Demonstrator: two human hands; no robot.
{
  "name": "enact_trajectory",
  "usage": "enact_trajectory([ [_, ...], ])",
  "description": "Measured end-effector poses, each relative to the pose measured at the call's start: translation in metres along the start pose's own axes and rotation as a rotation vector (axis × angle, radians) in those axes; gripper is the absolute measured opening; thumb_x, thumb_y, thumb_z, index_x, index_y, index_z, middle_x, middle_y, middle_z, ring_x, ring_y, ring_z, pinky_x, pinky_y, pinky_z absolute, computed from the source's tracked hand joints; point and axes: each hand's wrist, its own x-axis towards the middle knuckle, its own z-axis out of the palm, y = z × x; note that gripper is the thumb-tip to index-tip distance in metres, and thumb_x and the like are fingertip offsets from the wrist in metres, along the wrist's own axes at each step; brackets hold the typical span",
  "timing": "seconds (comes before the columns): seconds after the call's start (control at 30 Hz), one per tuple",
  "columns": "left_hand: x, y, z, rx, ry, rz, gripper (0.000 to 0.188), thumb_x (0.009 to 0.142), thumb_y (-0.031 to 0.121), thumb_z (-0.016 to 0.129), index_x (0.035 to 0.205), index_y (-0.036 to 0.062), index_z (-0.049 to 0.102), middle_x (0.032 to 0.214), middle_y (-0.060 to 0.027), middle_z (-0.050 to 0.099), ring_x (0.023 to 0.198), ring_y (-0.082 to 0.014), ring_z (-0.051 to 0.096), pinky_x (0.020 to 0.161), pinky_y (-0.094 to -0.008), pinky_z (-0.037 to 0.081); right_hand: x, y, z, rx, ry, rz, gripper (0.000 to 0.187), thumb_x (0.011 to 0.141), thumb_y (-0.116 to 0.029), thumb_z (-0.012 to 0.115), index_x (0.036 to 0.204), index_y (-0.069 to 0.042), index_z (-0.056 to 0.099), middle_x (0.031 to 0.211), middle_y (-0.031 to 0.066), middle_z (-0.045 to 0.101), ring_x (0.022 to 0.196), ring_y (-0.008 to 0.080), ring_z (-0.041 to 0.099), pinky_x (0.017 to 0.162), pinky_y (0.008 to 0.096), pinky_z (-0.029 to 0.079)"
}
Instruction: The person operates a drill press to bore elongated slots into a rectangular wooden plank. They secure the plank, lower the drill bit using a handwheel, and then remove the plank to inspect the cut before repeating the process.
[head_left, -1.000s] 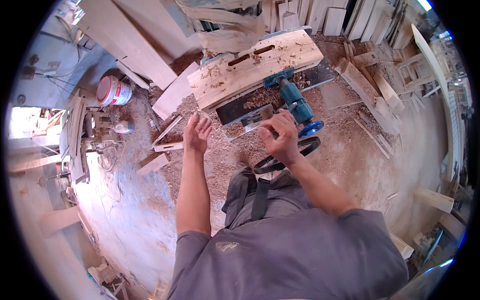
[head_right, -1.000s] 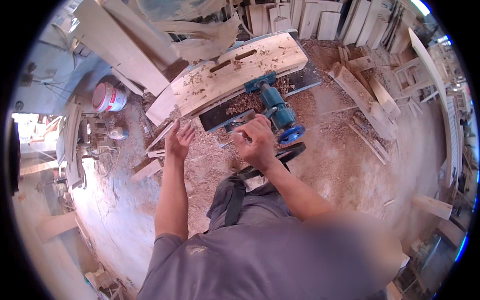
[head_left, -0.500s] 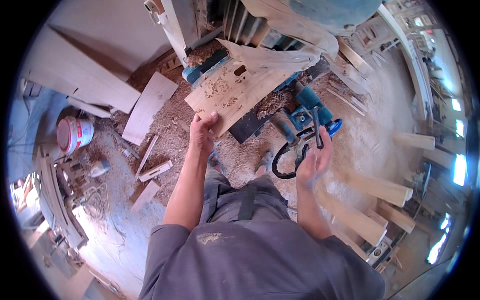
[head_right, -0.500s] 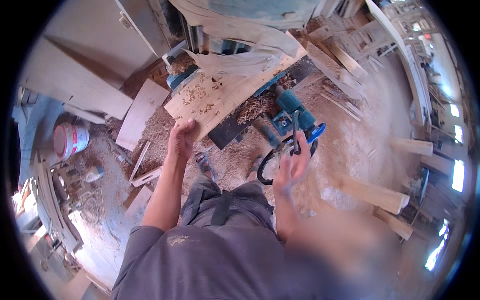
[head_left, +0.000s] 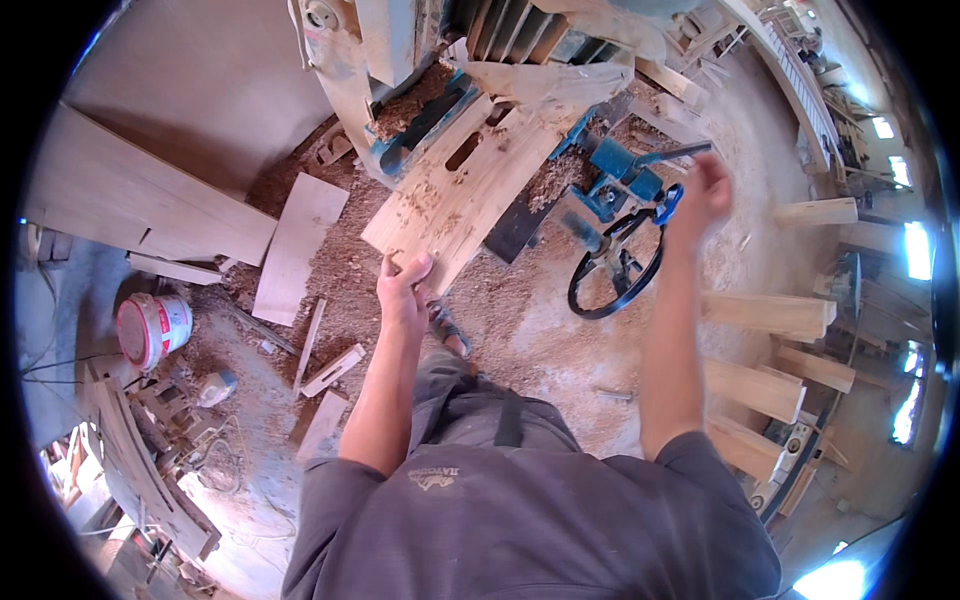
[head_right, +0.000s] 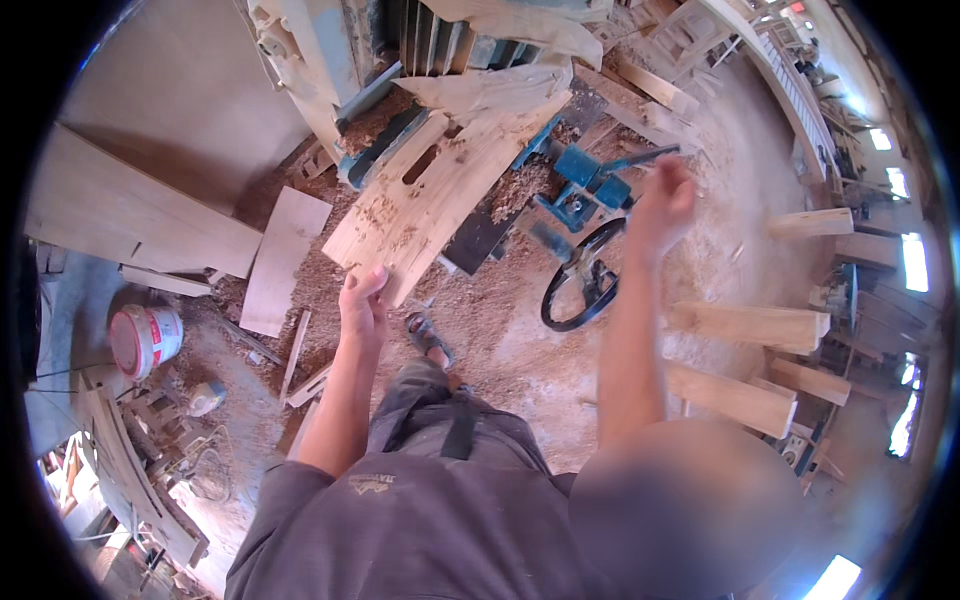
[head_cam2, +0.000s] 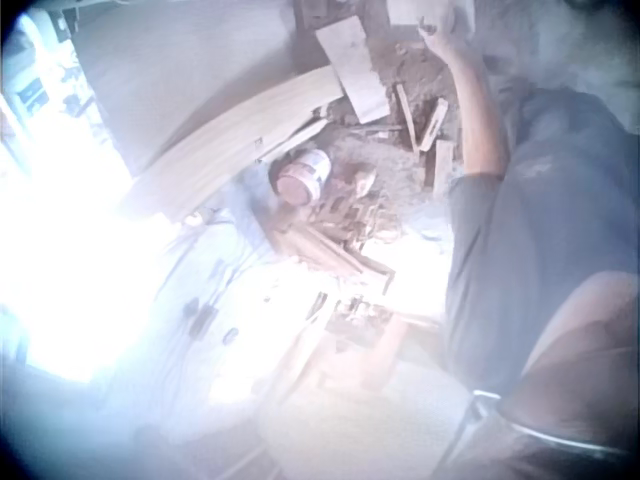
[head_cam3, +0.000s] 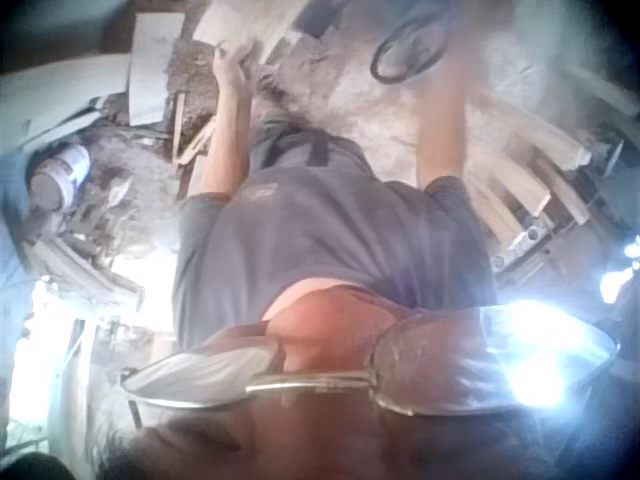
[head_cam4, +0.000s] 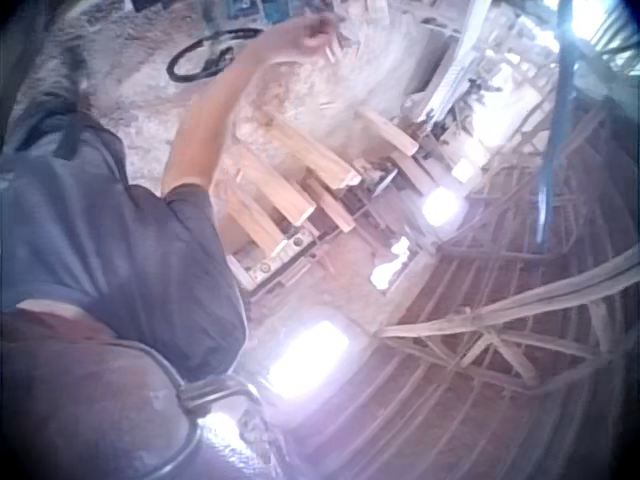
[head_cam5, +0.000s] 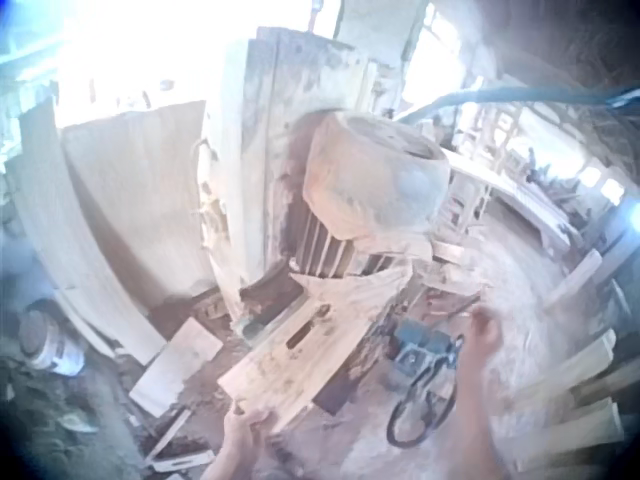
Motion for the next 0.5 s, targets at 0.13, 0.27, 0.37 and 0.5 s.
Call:
enact_trajectory([
  [0.13,-0.030,0.005,-0.065,-0.020,-0.026,-0.026,0.055,0.076,-0.001,0.072,0.126,0.0000,0.050,0.113,-0.0102,0.063,0.101,-0.0214,0.063,0.094,-0.0356,0.051,-0.151,-0.003,-0.033,0.135,-0.289,0.390,0.018,0.083,0.002,0.061,0.100,0.000,0.067,0.093,0.0042,0.069,0.085,0.0103,0.062,0.080,0.0248,0.049],
  [0.27,-0.069,0.021,-0.153,-0.007,-0.048,-0.014,0.038,0.077,0.004,0.071,0.113,-0.0020,0.058,0.101,-0.0070,0.066,0.097,-0.0165,0.064,0.093,-0.0313,0.049,-0.254,-0.012,-0.070,0.232,-0.537,0.605,0.019,0.084,0.001,0.060,0.102,0.002,0.067,0.093,0.0029,0.069,0.088,0.0079,0.062,0.079,0.0225,0.048],
  [0.37,-0.102,0.043,-0.223,0.026,0.049,-0.035,0.042,0.073,0.005,0.067,0.114,-0.0033,0.059,0.106,-0.0094,0.067,0.096,-0.0217,0.065,0.089,-0.0350,0.052,-0.294,-0.023,-0.090,0.238,-0.628,0.602,0.020,0.084,-0.003,0.060,0.102,0.002,0.068,0.091,0.0055,0.071,0.083,0.0112,0.064,0.077,0.0258,0.051],
  [0.5,-0.197,0.086,-0.207,0.081,0.046,0.057,0.062,0.070,0.006,0.067,0.128,-0.0057,0.052,0.122,-0.0155,0.064,0.111,-0.0302,0.063,0.101,-0.0433,0.050,-0.336,-0.040,-0.107,0.185,-0.784,0.589,0.024,0.085,-0.009,0.062,0.106,0.001,0.068,0.092,0.0096,0.072,0.085,0.0153,0.068,0.079,0.0291,0.053],
])
